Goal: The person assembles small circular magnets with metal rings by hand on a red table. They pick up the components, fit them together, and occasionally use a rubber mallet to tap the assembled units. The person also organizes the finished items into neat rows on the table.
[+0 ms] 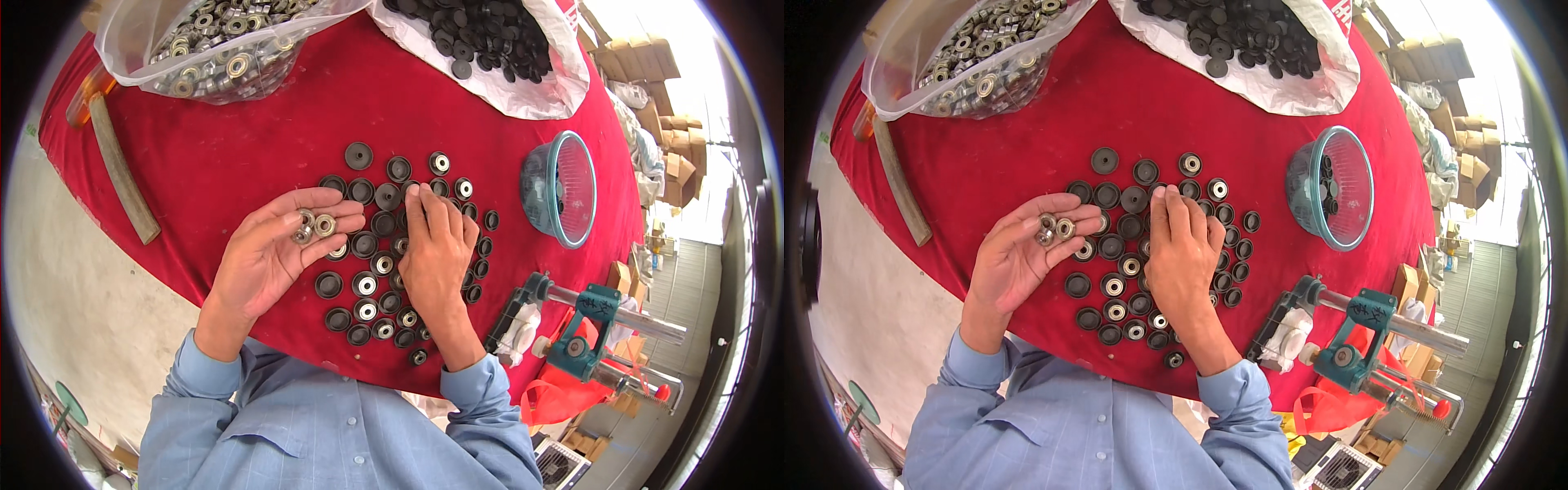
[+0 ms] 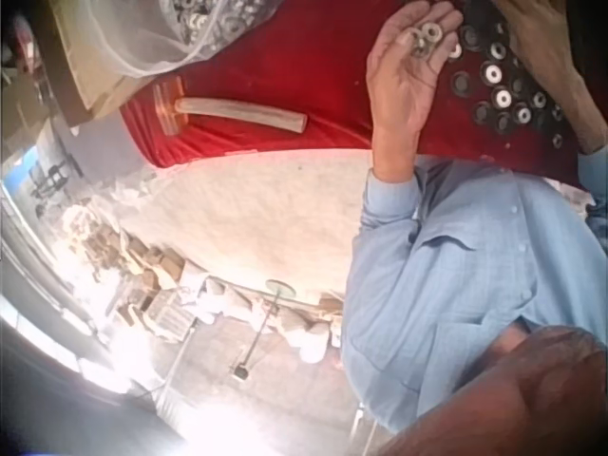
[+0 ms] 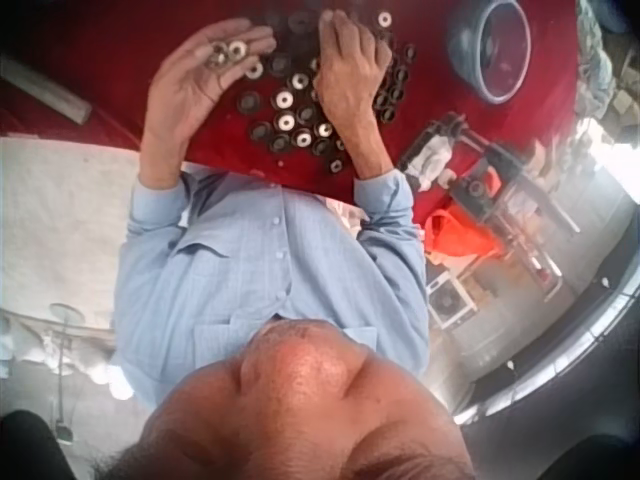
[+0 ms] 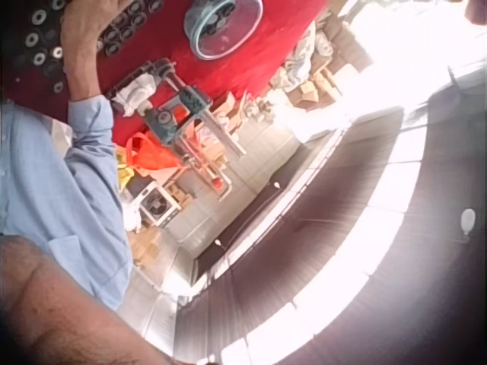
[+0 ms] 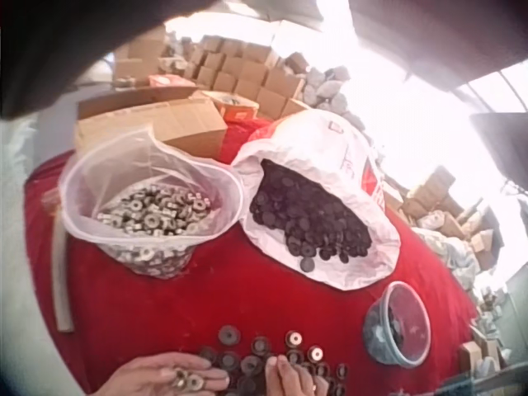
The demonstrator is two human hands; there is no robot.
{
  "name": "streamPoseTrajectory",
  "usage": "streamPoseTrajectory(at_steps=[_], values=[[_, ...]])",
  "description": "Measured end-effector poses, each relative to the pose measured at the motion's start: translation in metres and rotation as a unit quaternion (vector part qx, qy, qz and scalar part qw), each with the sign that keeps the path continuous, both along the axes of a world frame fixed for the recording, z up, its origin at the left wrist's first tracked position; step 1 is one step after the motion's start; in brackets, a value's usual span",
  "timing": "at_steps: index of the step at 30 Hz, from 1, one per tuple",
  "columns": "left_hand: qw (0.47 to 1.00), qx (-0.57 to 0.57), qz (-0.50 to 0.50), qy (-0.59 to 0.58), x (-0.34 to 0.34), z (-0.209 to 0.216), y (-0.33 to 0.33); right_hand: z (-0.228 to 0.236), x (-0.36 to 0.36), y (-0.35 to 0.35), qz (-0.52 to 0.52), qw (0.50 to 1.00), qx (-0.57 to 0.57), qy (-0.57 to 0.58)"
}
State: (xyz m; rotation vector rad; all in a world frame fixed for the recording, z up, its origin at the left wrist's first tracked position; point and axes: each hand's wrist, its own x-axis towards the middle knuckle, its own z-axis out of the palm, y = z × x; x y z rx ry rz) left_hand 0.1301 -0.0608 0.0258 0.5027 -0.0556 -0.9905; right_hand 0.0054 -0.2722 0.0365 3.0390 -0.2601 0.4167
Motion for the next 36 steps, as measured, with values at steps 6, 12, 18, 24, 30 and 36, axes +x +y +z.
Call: streamPoseTrajectory(at_steps=[6, 12, 18, 24, 30, 36], values=[[1.000, -0.008, -0.006, -0.007, 0.000, -0.001, 0.001, -0.005, -0.009, -0.003, -0.013, 0.999, 0.031, -0.016], [1.000, -0.013, -0.018, -0.023, -0.002, 0.000, 0.000, 0.012, 0.001, -0.002, -0.014, 0.995, 0.083, -0.050], [0.997, -0.011, -0.050, -0.054, -0.006, -0.006, 0.003, 0.041, 0.003, 0.057, 0.095, 0.946, 0.302, -0.067], [0.993, 0.031, -0.085, -0.079, -0.012, -0.004, 0.004, 0.021, 0.001, 0.056, 0.101, 0.936, 0.330, -0.076], [0.994, 0.039, -0.071, -0.073, -0.013, -0.006, 0.005, 0.027, 0.008, 0.052, 0.127, 0.939, 0.308, -0.080], [0.996, 0.060, -0.026, -0.067, -0.008, 0.002, 0.003, 0.018, 0.027, 0.002, 0.016, 0.958, 0.264, -0.112]])
